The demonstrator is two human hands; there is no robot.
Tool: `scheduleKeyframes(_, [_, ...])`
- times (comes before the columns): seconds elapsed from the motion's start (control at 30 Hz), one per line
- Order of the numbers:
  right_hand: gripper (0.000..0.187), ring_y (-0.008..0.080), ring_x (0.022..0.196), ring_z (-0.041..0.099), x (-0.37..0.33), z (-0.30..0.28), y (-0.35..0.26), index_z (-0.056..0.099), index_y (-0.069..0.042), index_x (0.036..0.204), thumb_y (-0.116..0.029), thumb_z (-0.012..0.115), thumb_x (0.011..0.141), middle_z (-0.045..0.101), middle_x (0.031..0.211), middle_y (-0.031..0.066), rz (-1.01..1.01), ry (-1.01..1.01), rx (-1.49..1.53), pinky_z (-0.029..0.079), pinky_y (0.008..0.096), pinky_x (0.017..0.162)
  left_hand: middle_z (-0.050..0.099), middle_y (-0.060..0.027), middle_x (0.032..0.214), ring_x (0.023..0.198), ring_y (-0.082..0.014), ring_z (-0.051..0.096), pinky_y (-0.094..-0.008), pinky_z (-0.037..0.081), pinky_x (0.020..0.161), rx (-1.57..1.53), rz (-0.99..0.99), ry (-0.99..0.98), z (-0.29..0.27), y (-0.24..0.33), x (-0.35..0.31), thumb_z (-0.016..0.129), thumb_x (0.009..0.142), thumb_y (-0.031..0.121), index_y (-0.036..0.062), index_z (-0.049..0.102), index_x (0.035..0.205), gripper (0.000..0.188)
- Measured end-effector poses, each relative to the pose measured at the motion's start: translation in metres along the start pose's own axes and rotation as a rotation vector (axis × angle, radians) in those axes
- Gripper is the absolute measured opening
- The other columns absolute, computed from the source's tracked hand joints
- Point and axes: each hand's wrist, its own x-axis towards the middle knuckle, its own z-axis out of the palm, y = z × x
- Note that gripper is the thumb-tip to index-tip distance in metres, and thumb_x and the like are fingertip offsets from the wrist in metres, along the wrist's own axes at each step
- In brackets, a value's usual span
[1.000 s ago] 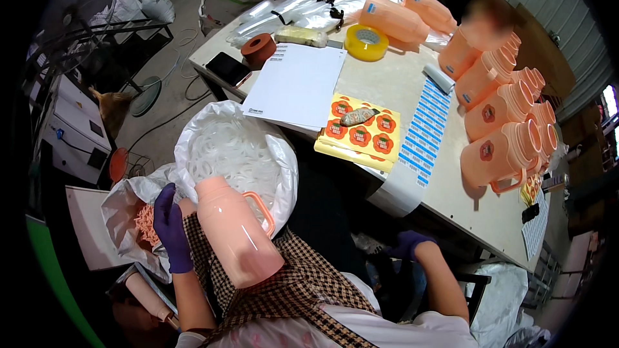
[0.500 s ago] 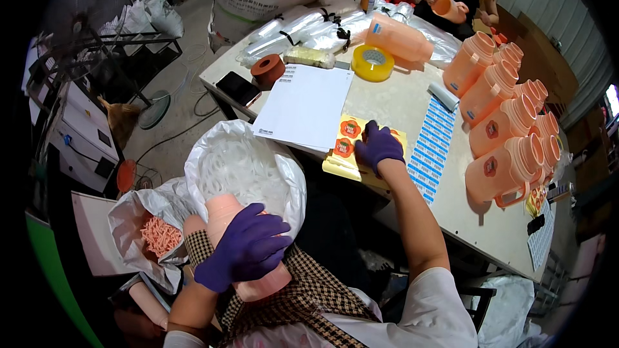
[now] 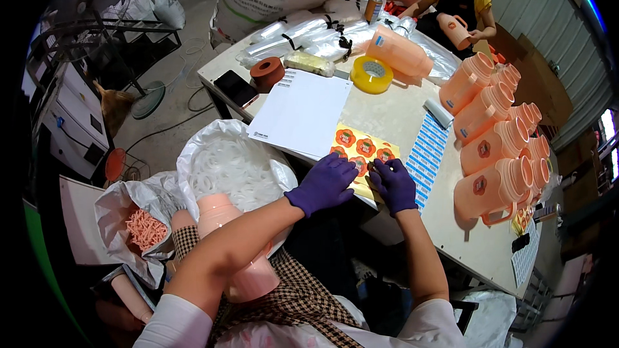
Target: The person applies adhesive labels and marker annotations to plastic jugs, while periodically retrieving and cleaning components from a manufacturing machine.
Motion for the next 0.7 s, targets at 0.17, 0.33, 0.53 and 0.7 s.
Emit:
scheduleKeyframes(0.17, [0.027,0.0286,0.083,0.066,0.007,0.013,-0.001,0.071,-0.018,0.115,-0.032,0.064,0.093,0.065,0.099,0.0098,0.004,0.016,-0.16,0.055,0.0387,0.068,0.062,-0.0177,0.127,0.123,-0.0315,0.056,-0.0464,0.035,0.115,-0.027,-0.005,0.01,0.011,-0.002,-0.003,0.067,0.082,0.028,0.0029,0.058,0.128,0.053])
scheduleKeyframes(0.33, [0.03,0.0301,0.089,0.066,0.03,0.0,-0.011,0.07,-0.018,0.118,-0.033,0.061,0.094,0.065,0.103,0.0113,0.09,-0.2,-0.182,0.055,0.0426,0.073,0.062,-0.0183,0.128,0.123,-0.0328,0.056,-0.0466,0.035,0.114,-0.002,-0.016,-0.015,0.01,-0.001,-0.003,0.067,0.081,0.025,0.0022,0.059,0.128,0.053])
scheduleKeyframes(0.53, [0.033,0.0188,0.074,0.059,0.065,0.012,0.058,0.067,-0.015,0.124,-0.031,0.053,0.099,0.064,0.096,0.0052,0.465,-0.169,0.491,0.05,0.0352,0.067,0.062,-0.0188,0.128,0.119,-0.0334,0.058,-0.0476,0.039,0.111,-0.039,-0.046,0.137,0.025,-0.007,-0.006,0.065,0.078,0.017,0.0019,0.06,0.127,0.051])
scheduleKeyframes(0.7, [0.036,0.0056,0.082,0.055,0.067,-0.049,0.032,0.06,-0.003,0.136,-0.011,0.05,0.102,0.071,0.112,0.0053,0.256,0.546,0.822,0.046,0.0222,0.07,0.063,-0.0203,0.122,0.12,-0.036,0.057,-0.0467,0.037,0.112,-0.041,-0.188,0.134,0.033,0.016,-0.004,0.063,0.076,0.017,-0.0016,0.061,0.124,0.052])
